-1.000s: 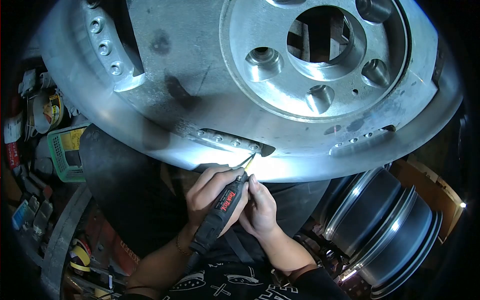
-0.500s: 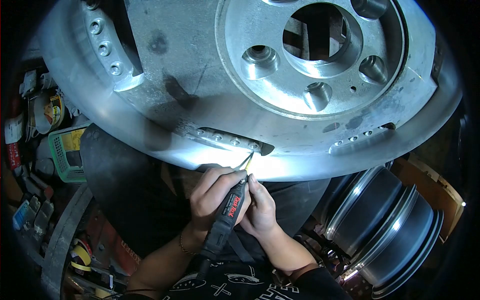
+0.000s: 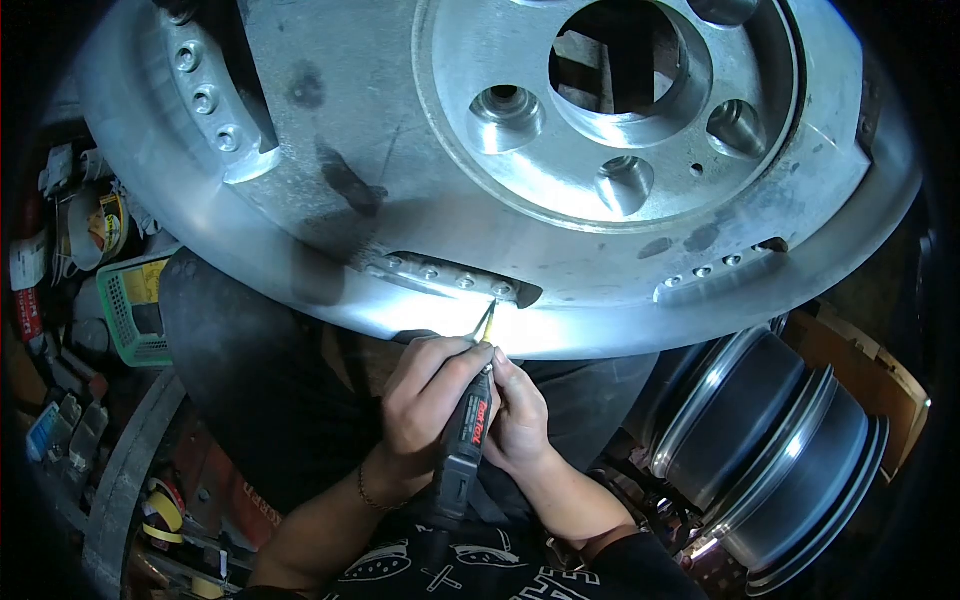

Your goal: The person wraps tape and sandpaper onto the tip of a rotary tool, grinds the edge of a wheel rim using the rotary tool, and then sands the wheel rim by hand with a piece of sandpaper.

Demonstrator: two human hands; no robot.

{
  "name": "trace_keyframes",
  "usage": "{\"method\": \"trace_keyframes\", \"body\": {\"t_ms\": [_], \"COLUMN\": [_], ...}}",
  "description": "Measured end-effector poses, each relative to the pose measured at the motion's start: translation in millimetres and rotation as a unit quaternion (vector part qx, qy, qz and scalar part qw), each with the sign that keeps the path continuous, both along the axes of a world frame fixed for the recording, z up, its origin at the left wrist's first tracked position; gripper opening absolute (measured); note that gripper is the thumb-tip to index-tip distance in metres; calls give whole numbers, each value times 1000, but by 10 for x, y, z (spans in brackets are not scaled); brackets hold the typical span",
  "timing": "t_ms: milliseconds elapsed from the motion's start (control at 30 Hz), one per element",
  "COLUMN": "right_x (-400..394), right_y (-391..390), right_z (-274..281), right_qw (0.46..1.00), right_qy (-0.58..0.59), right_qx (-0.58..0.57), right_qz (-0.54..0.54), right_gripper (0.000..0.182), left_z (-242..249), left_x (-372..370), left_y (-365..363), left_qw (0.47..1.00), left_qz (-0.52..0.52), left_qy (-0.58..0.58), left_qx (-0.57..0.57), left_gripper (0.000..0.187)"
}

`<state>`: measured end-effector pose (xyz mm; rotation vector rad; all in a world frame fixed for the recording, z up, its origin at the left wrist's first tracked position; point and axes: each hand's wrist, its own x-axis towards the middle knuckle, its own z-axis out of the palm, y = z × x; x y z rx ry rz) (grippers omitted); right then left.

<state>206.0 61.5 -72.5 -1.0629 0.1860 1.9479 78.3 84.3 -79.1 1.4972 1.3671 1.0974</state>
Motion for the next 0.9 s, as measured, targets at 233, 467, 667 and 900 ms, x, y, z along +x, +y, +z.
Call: {"method": "trace_keyframes", "body": {"t_ms": [233,467,667,900], "right_x": [2,-66,-81,-16], "right_y": [-23,39,44,-77], "right_z": [45,148,186,166], "right_qw": [998,981,978,971], "right_qy": [-44,-147,-159,-222], "right_qx": [-51,-115,-112,-79], "right_qz": [-7,-51,-69,-31], "right_gripper": [33,34,33,32], "left_z": [28,29,51,59], "left_x": [19,78,92,133], "left_y": [3,3,18,-28], "left_qw": [999,999,997,992], "left_qz": [-36,-49,-67,-90], "left_qy": [6,11,16,73], "left_qx": [10,14,19,56], "left_gripper": [32,32,32,30]}}
